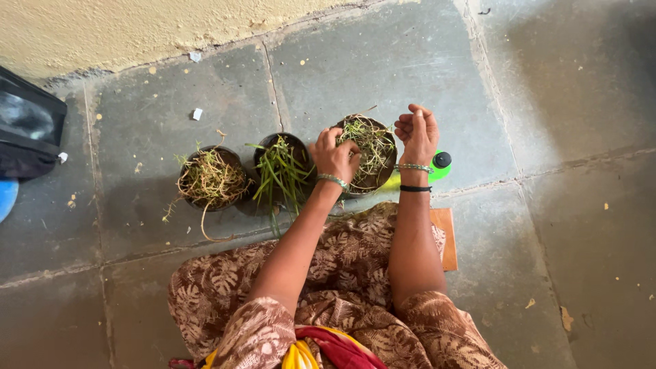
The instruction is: The person sits on the floor and sorts green leafy vegetables by hand, separating them into three small bowls. They repeatedly pick up bunches, pull apart stems, and place the sorted greens into the bowls.
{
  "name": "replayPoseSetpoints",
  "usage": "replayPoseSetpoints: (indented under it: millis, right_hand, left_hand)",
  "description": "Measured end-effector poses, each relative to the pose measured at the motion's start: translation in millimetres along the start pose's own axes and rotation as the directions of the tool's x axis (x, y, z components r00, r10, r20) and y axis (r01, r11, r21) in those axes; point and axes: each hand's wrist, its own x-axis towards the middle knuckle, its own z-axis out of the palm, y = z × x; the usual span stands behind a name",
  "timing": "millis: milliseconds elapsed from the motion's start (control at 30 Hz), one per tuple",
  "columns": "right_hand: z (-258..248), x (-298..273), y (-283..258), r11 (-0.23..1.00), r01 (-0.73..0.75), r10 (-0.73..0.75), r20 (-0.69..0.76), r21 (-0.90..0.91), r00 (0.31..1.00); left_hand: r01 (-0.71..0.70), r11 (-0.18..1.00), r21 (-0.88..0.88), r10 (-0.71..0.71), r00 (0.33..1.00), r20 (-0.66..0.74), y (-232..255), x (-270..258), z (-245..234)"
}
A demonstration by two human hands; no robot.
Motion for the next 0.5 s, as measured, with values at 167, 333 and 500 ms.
replayPoseSetpoints:
  millis: [167, 333, 500]
  right_hand:
    - [3.0, -10.8, -6.8, 0.862, 0.062, 0.054, 0.213, -0.503, 0.976]
    - [13.5, -33.6, -15.9, 0.637, 0.324, 0.117, 0.503, -0.699, 0.857]
    - [3.0, -22.5, -8.1, 0.661, 0.182, 0.169, 0.380, -0.728, 0.909]
  left_hand:
    - [-0.040, 0.996, -0.079, 0.032, 0.995, -0.095, -18.2, -5.8, -2.6]
    - [-0.142, 0.988, -0.062, 0.132, 0.981, -0.145, -13.0, 3.0, 9.5]
    - [-0.129, 0.989, -0.068, 0.118, 0.983, -0.142, -22.5, 2.5, 14.6]
